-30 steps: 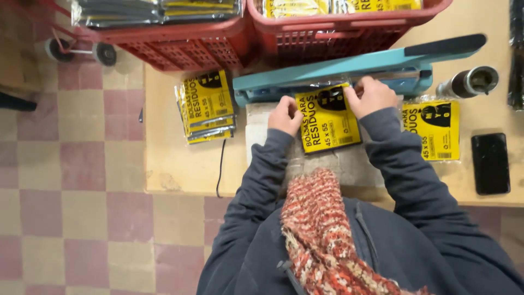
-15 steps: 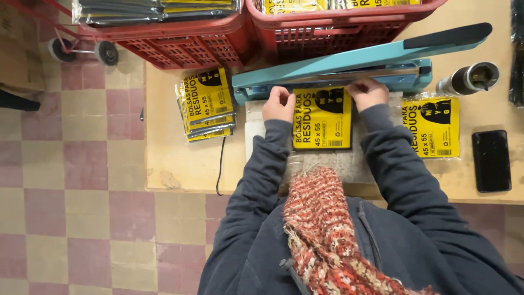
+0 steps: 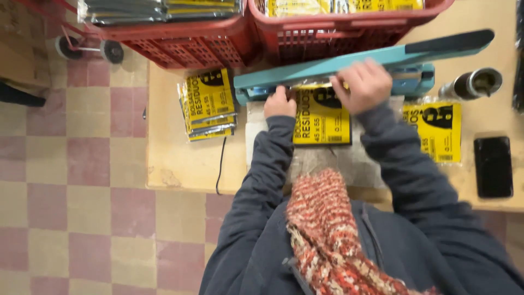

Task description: Sealing individual plastic bags using an impulse heat sealer and stacking them in crates.

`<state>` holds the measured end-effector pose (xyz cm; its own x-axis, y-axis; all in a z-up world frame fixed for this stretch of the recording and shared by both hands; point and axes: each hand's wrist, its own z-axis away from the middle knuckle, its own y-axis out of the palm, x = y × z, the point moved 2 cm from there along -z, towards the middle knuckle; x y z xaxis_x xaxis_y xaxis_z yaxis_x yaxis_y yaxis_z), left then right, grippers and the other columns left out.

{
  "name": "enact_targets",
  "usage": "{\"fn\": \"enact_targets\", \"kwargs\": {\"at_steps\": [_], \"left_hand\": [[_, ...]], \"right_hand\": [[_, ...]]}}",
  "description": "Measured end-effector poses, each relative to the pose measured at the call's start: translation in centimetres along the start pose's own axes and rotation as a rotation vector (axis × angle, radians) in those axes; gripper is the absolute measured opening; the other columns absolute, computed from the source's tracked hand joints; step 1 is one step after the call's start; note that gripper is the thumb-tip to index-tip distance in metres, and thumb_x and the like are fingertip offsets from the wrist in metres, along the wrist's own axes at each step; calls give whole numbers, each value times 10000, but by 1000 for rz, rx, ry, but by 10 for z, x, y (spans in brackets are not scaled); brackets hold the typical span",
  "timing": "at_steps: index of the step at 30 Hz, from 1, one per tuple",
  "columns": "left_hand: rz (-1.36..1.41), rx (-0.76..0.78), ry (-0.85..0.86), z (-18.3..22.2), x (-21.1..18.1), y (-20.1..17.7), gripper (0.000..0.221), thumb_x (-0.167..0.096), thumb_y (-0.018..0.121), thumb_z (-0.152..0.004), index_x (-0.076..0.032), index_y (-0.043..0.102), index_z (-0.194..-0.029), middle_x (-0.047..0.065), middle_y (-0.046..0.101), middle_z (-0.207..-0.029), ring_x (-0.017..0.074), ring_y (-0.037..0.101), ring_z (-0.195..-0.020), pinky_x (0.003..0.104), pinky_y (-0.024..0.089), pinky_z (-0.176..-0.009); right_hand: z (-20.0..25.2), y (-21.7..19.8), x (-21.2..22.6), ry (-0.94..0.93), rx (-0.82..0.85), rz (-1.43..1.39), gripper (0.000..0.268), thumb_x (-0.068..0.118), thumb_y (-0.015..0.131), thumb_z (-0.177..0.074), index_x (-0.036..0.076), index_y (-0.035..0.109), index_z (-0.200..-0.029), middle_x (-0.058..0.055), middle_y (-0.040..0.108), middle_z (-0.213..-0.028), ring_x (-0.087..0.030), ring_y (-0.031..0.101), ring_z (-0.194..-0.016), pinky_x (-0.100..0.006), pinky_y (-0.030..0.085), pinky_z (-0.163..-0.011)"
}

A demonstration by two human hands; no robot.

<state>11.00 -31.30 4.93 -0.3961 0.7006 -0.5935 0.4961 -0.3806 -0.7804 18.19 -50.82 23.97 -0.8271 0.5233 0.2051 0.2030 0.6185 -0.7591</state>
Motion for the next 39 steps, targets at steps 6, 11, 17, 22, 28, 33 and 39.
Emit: {"fn": "enact_targets", "kwargs": {"at_steps": [6,11,17,22,28,33,39], "left_hand": [[71,-1,37,-1,-1,1,177,-222,737,-849,-101,616,-892,171,685,-745,412,654,-711,549,515,-648],[100,-35,57,-2,0,3,149,-184,708,-842,-98,603,-904,151,678,-799,391,652,-761,520,519,-684],[145,-78,97,-7,-9,-8,176,-180,711,-827,-88,584,-906,123,653,-835,374,629,-804,487,506,-722],[287,-18,10,-7,-3,-55,288,-237,759,-910,-82,538,-811,100,601,-771,345,618,-793,460,489,-716],[55,-183,-177,-50,122,-135,232,-287,768,-867,-107,630,-821,77,662,-786,306,638,-750,439,516,-689],[-293,-248,-187,-89,231,-144,428,-380,831,-782,-14,666,-931,190,704,-919,420,631,-827,505,498,-744],[-133,57,-480,-120,293,-120,431,-417,817,-783,-40,665,-928,166,726,-907,382,687,-860,467,540,-788]], "right_hand": [[-27,54,-45,51,355,40,279,420,800,-980,150,726,-985,-89,693,-919,-305,683,-835,-439,526,-714],[-10,82,-61,357,524,-67,317,476,760,-935,177,746,-1040,-95,733,-988,-324,697,-897,-449,531,-774],[6,102,-77,379,492,-124,300,463,774,-934,179,750,-1028,-104,725,-1000,-335,689,-913,-445,528,-800],[15,112,-80,447,533,-76,285,483,773,-962,205,764,-1027,-79,734,-946,-319,694,-902,-459,498,-798],[30,122,-90,398,504,-76,312,492,764,-1005,183,732,-1029,-68,706,-915,-292,678,-871,-437,498,-819],[29,120,-88,420,488,-87,320,474,768,-1011,156,737,-998,-66,708,-936,-278,675,-851,-414,506,-828],[25,117,-83,452,510,-68,307,462,782,-996,160,744,-1040,-70,712,-934,-276,668,-811,-404,511,-798]]}}
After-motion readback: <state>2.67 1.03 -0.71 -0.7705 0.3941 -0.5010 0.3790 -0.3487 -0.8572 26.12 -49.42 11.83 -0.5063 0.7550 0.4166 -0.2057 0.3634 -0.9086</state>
